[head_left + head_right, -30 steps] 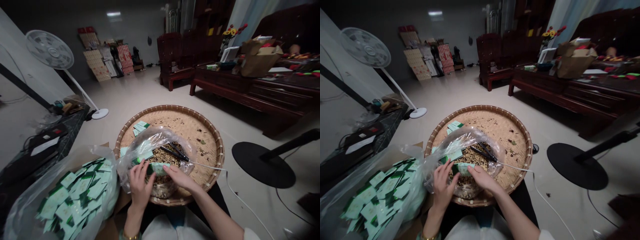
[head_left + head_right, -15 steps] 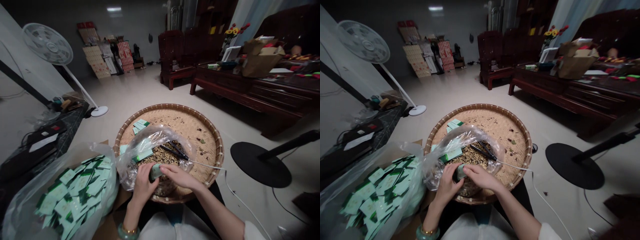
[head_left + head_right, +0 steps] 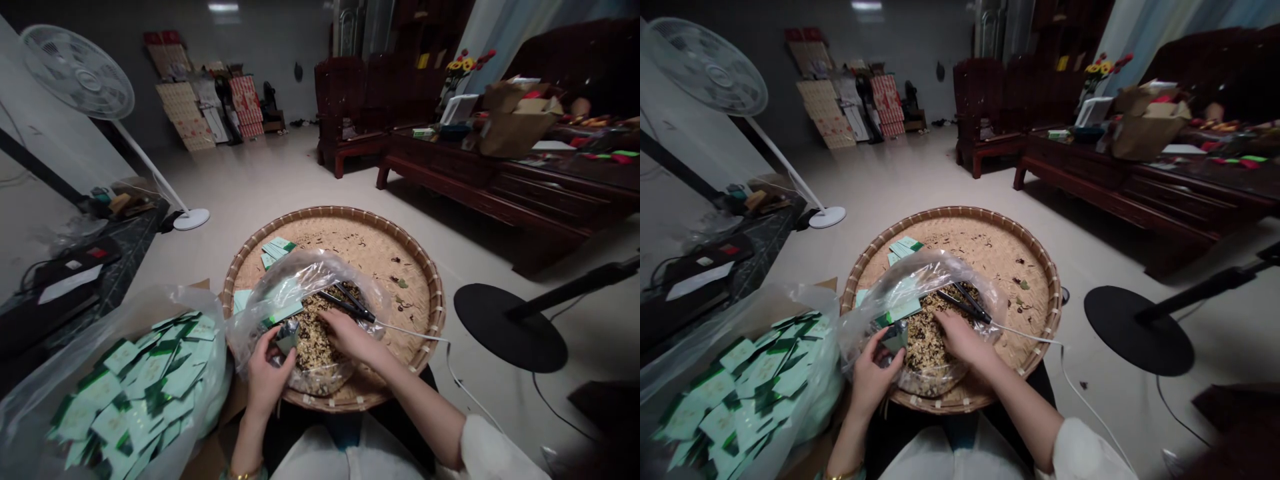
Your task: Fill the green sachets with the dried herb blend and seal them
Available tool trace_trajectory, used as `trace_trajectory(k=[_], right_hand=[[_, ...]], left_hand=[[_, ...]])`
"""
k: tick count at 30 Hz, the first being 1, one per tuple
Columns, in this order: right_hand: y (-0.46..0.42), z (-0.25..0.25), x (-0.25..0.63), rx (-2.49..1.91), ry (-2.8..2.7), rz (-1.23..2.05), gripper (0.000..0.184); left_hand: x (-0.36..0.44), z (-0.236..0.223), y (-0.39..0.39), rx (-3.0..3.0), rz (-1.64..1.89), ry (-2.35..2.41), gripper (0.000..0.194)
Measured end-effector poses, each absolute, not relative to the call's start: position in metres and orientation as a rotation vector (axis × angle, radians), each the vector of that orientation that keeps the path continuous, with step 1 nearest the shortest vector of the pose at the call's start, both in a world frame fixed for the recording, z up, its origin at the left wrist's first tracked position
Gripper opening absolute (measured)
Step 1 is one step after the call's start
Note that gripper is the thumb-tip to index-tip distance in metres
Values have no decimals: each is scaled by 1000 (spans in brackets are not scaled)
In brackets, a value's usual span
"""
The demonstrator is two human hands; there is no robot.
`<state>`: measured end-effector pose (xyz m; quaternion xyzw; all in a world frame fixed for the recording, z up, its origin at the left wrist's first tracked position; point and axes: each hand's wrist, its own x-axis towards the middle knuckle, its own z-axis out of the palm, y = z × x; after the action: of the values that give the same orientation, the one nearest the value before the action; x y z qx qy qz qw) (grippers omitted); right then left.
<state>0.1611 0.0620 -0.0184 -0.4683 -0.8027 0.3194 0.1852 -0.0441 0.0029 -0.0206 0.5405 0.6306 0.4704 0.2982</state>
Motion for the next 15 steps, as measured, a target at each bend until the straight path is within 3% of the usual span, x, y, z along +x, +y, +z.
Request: trace_trajectory(k=[3,7,15], right_hand=[[72,-12,156,-1273,-2255,850,57],[78,-5,151,-1520,-2373,835,52],[82,8,129,-1341,-2470,795,47]], left_hand=[[-47,-19,2,1353,1281,1697,45],[-49,-18,1,1301,1319,1680,47],[-52,-17,-1,1348,1299,1652,47]])
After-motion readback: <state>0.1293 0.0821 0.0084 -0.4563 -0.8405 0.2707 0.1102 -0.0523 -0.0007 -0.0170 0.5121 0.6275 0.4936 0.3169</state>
